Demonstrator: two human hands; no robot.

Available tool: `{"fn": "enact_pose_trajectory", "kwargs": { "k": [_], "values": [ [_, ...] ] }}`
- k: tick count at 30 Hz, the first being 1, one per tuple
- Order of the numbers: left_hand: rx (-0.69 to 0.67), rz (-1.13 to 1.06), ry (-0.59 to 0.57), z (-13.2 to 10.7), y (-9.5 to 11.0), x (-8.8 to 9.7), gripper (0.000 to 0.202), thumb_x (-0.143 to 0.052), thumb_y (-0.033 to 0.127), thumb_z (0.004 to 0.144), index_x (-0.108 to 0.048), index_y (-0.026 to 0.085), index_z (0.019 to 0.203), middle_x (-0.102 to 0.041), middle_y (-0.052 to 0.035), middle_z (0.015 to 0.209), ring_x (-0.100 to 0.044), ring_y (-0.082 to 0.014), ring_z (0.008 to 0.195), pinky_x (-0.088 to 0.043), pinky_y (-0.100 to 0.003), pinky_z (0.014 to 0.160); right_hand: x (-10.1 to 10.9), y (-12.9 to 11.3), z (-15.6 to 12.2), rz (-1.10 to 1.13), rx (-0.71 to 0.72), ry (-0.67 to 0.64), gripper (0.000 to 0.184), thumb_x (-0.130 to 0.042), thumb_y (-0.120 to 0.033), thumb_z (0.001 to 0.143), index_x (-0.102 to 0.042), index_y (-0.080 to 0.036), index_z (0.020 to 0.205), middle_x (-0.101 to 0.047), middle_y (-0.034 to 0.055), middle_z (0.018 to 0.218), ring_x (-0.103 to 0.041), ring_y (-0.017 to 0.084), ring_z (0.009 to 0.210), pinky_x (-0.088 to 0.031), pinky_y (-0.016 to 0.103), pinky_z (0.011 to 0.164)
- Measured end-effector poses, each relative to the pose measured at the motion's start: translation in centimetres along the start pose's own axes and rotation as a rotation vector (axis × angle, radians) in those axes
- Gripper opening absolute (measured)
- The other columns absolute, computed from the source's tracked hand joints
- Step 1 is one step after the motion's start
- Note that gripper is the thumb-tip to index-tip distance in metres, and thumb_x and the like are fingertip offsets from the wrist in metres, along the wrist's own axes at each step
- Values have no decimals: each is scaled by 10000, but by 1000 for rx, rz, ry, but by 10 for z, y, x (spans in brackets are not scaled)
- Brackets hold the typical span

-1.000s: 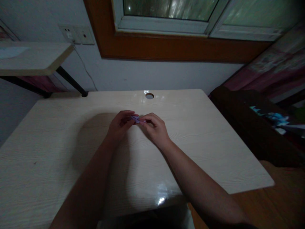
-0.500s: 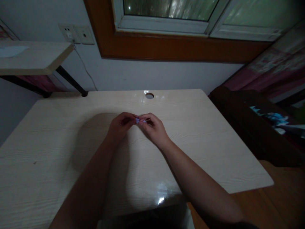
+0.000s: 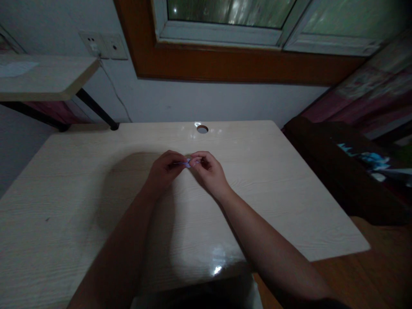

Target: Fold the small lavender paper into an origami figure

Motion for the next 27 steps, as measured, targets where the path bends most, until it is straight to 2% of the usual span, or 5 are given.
{"fn": "enact_pose_trajectory", "kwargs": {
  "k": [5,13,18,22,27],
  "values": [
    [-65,62,-29,0,2,-1,139,-708,287,866,-726,223,988,-659,-66,1053,-663,-162,980,-572,-296,846,-1,-1,1,141,-46,23,290,-774,-368,794,-659,-249,1032,-675,-5,845,-622,138,775,-499,296,755],
    [-58,162,-15,-1,7,0,138,-704,306,873,-737,227,982,-712,-44,948,-679,-148,882,-555,-266,807,-2,-5,2,298,-105,43,316,-805,-339,755,-646,-241,1010,-666,-31,773,-624,116,689,-537,289,702],
    [-73,215,48,-1,4,4,107,-698,295,880,-741,216,937,-735,-43,910,-680,-147,850,-538,-264,795,-3,-7,2,279,-100,51,344,-818,-345,733,-649,-240,1014,-679,-6,884,-630,114,726,-546,295,739],
    [3,221,93,-2,2,6,135,-710,330,868,-739,213,929,-738,-36,870,-690,-147,811,-544,-254,759,-2,-8,0,154,-64,47,239,-789,-318,769,-679,-230,961,-664,-5,822,-617,122,721,-521,280,709],
    [51,160,87,-4,2,3,198,-726,360,846,-714,199,960,-729,-34,880,-701,-146,789,-578,-252,749,2,-9,-1,-46,83,55,136,-751,-282,817,-699,-239,936,-663,21,908,-635,150,806,-514,300,751]
  ]
}}
Point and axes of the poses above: each hand's wrist, its own z-axis towards the middle knuckle, its own x-axis out of the back of the hand, y = z × x, the point moved 2 cm from there along z, towards the middle knuckle
